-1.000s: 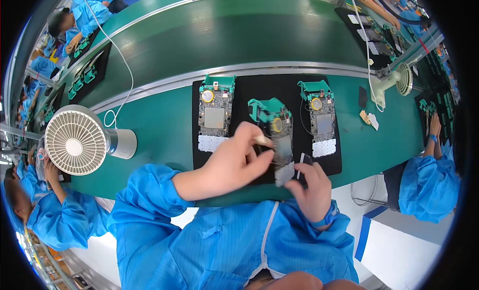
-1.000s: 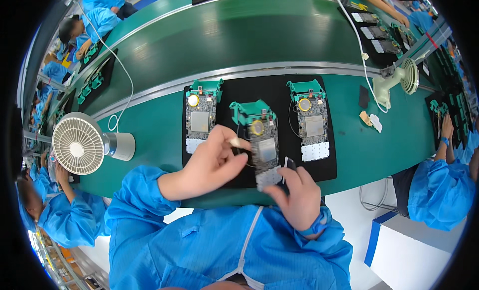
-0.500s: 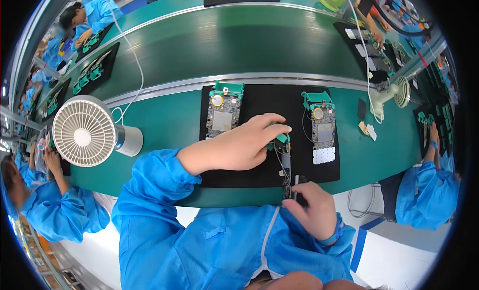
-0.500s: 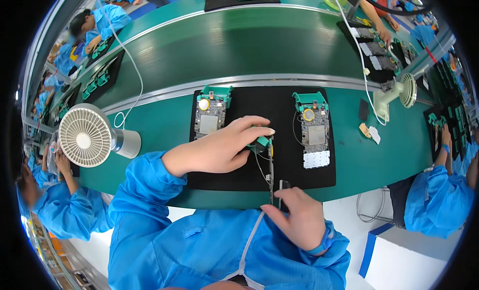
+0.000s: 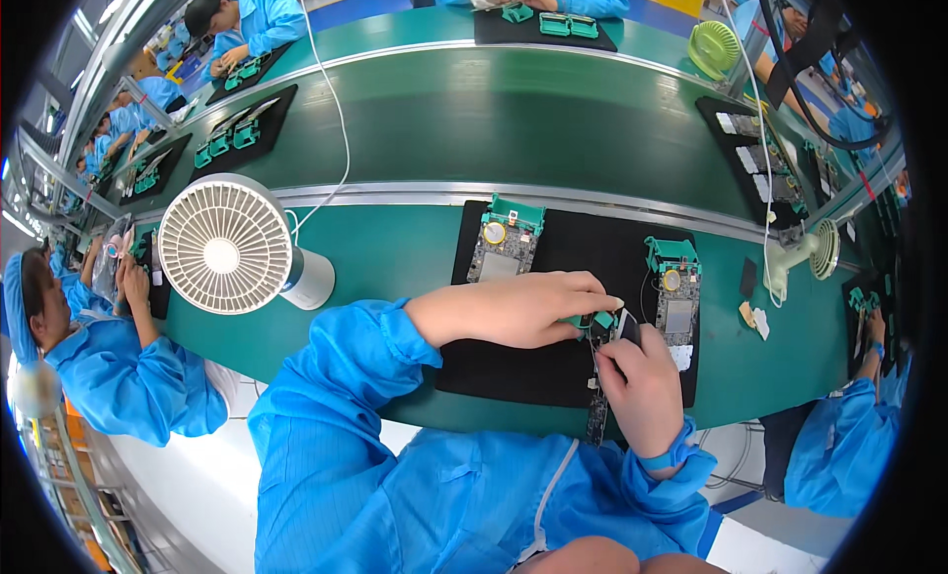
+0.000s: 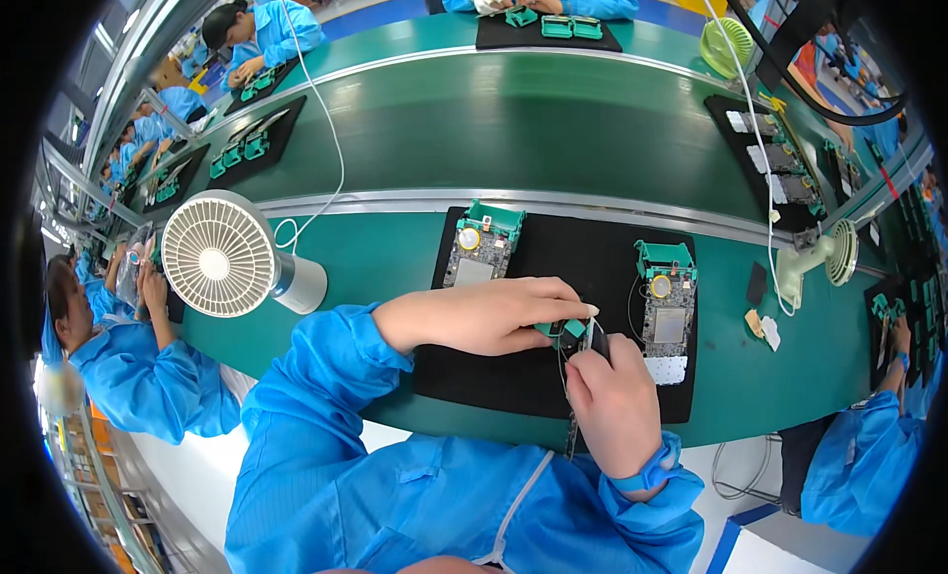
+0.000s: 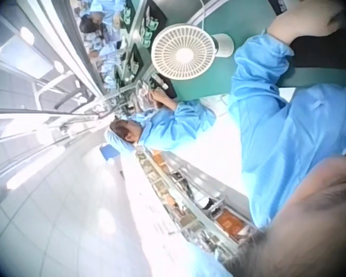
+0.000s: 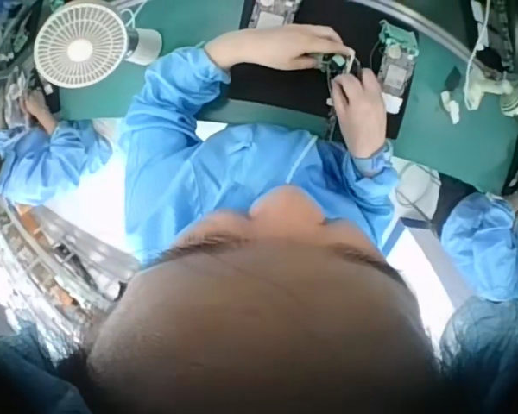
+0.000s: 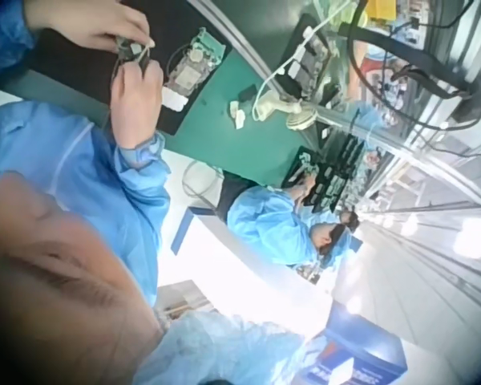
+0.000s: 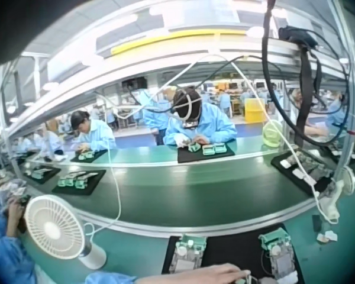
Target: Assembling small electronic components and connecting wires onto circuit boards at a factory workstation.
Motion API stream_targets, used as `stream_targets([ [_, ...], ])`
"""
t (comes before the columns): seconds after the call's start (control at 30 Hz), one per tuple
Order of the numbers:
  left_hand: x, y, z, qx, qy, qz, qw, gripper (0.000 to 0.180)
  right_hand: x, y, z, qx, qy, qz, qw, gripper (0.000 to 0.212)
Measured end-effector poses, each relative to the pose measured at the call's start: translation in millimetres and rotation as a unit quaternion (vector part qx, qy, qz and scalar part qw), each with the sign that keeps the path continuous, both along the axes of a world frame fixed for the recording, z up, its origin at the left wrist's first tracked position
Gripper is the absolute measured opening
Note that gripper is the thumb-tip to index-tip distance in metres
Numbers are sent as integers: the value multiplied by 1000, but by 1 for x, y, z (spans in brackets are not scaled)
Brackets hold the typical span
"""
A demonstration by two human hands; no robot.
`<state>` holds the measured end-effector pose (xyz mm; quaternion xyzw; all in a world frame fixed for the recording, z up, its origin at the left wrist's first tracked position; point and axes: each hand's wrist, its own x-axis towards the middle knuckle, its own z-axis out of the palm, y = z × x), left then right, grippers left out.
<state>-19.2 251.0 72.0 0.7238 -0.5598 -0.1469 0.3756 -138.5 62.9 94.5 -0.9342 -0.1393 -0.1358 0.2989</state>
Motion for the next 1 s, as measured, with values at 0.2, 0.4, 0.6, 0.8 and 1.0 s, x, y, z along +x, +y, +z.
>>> stream_targets([
  [0.2, -1, 0, 5, 16, 4, 17, 1000, 52, 2, 15, 5, -101, -3, -14, 995, 16],
  [0.4, -9, -5, 3, -4, 8, 52, 999, 47, 7, 23, -1, -40, 34, -103, 993, 30],
  [0.6, -13, -5, 6, -1, 10, 66, 998, 45, 7, 24, 0, -48, -15, -88, 995, 33],
  [0.8, -14, -8, 6, 14, 5, 73, 997, 44, 12, 25, -1, -102, 9, -112, 988, 36],
  [1.0, -16, -10, 0, -28, -15, 86, 996, 44, 11, 14, -10, 60, 7, -108, 992, 22],
])
